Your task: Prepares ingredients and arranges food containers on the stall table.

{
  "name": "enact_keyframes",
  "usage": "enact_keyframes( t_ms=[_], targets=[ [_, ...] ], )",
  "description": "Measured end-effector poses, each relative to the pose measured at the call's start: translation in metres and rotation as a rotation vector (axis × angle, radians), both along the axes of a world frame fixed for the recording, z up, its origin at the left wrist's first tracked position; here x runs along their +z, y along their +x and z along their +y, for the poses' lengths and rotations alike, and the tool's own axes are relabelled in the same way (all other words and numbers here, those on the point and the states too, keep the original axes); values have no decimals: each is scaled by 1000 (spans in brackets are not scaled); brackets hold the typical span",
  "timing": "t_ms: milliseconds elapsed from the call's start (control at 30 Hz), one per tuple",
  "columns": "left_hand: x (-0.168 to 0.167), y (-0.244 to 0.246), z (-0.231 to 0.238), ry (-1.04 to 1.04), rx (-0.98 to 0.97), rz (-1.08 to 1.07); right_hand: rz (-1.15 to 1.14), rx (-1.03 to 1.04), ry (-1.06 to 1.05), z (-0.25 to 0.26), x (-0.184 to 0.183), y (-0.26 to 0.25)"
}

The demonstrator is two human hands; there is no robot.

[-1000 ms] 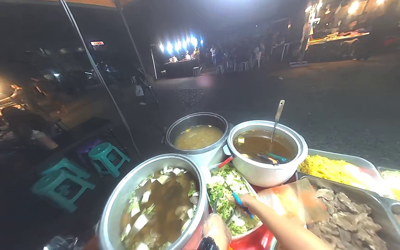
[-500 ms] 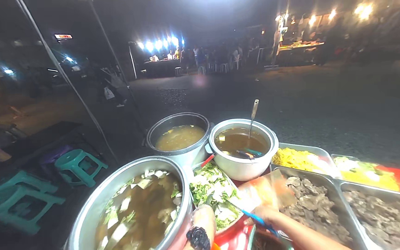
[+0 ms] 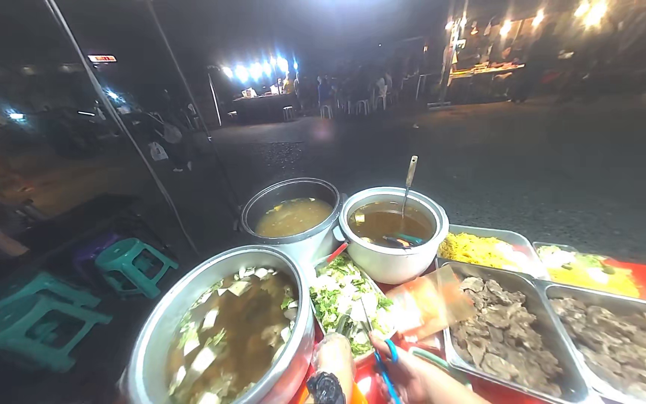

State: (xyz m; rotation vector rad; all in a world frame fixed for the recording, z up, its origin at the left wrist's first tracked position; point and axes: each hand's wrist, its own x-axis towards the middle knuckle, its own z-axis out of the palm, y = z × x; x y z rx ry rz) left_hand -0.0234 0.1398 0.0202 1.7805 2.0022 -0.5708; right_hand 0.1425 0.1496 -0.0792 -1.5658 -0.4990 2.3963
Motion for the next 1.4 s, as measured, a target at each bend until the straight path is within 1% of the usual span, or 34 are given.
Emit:
enact_keyframes(
  t_ms=[100, 167, 333, 433, 533, 667, 767, 833, 867, 967, 1033, 1167, 1300, 1333, 1400],
  targets=[
    [3, 1, -8, -1, -15, -10, -6, -84, -27, 16, -4, -9],
    [2, 0, -12, 8, -30, -23, -26, -118, -5, 20, -7, -10],
    [-6, -2, -16, 29, -12, -25, -44, -231, 114, 11, -22, -18],
    [1, -3, -17, -5, 24, -19, -66, -217, 160, 3, -27, -19],
    [8, -8, -13, 34, 110, -29, -60, -90, 221, -3, -21, -8],
    [23, -21, -10, 63, 124, -84, -175, 164, 273, 2, 11, 26],
    [26, -15, -8, 17, 69, -141, -431, 326, 455, 14, 32, 61],
    [19, 2, -3, 2, 45, -171, -627, 453, 560, 30, 36, 85],
    [12, 12, 2, 3, 53, -180, -696, 504, 580, 36, 38, 94],
    [-14, 36, 25, 13, 80, -172, -742, 515, 582, 41, 42, 107],
    [-22, 40, 38, 16, 67, -183, -743, 498, 580, 40, 48, 108],
    [-2, 27, 48, 33, 42, -166, -806, 574, 557, 33, 61, 111],
    [17, -1, 50, 81, 72, -132, -783, 625, 514, 35, 50, 111],
    [20, -7, 50, 93, 87, -121, -777, 656, 513, 39, 45, 110],
    [27, -13, 48, 99, 118, -109, -826, 782, 545, 47, 43, 106]
  ],
)
